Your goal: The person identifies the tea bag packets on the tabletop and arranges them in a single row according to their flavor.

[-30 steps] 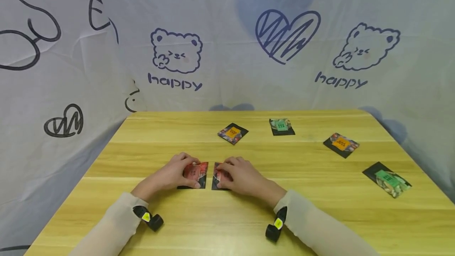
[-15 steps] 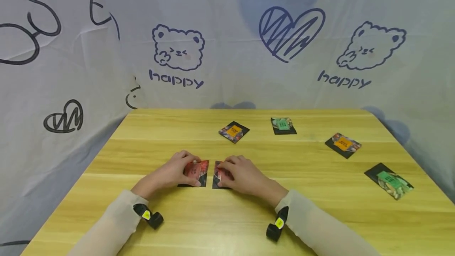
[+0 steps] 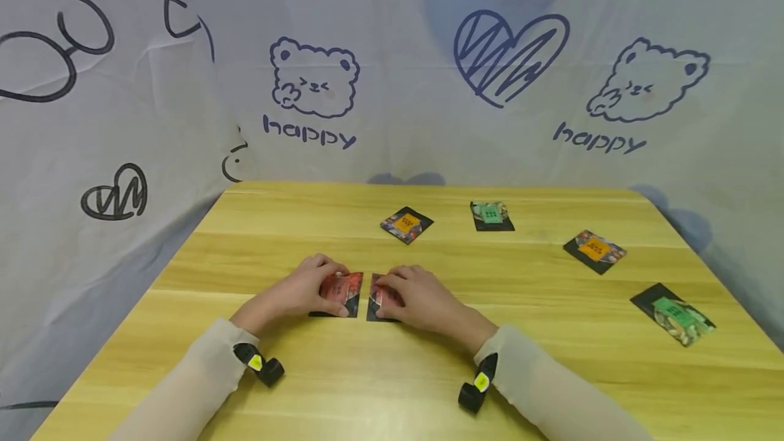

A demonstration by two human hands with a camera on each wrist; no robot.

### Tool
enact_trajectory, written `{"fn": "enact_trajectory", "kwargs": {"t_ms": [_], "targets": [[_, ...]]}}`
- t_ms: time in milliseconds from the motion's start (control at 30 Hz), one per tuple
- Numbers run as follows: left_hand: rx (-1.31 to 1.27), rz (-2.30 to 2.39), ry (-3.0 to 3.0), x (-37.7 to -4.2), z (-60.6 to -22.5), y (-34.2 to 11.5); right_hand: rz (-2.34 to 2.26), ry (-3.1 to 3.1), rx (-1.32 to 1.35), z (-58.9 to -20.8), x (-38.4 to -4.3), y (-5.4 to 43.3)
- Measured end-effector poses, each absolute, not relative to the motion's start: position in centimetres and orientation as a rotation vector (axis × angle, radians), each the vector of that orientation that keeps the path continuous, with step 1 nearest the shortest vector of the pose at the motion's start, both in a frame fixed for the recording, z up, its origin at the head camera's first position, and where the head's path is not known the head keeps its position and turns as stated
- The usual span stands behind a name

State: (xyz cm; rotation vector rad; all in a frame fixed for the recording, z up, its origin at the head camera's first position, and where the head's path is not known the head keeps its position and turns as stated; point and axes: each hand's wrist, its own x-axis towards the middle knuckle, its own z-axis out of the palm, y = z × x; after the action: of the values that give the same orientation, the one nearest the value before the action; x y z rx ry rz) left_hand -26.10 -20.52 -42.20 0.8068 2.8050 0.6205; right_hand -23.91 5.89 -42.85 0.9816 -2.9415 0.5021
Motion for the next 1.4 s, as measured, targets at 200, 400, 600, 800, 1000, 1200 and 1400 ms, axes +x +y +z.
{"fn": "enact_trajectory", "kwargs": {"t_ms": [200,400,600,800,1000,1200,1400], "targets": [[0.799,0.646,2.807,-25.8,-42.4,-20.7,0.470,-2.931,0.994,-43.1,-24.0,5.2],[0.808,0.633,2.805,-26.0,-42.3,-20.6,0.454,-2.946,0.986,-42.6,-23.8,5.0],[0.813,0.637,2.796,-26.0,-42.2,-20.5,0.444,-2.942,0.981,-42.6,-23.9,5.0],[0.809,0.648,2.789,-26.0,-42.1,-20.5,0.484,-2.933,0.974,-42.2,-23.9,4.9],[0.796,0.634,2.804,-25.9,-42.1,-20.5,0.502,-2.906,0.995,-41.1,-23.7,5.4],[0.801,0.665,2.802,-25.8,-42.4,-20.0,0.460,-2.917,1.018,-40.9,-24.2,6.7],[0.787,0.642,2.812,-26.0,-42.7,-20.2,0.479,-2.956,1.013,-41.3,-25.0,8.1]]}}
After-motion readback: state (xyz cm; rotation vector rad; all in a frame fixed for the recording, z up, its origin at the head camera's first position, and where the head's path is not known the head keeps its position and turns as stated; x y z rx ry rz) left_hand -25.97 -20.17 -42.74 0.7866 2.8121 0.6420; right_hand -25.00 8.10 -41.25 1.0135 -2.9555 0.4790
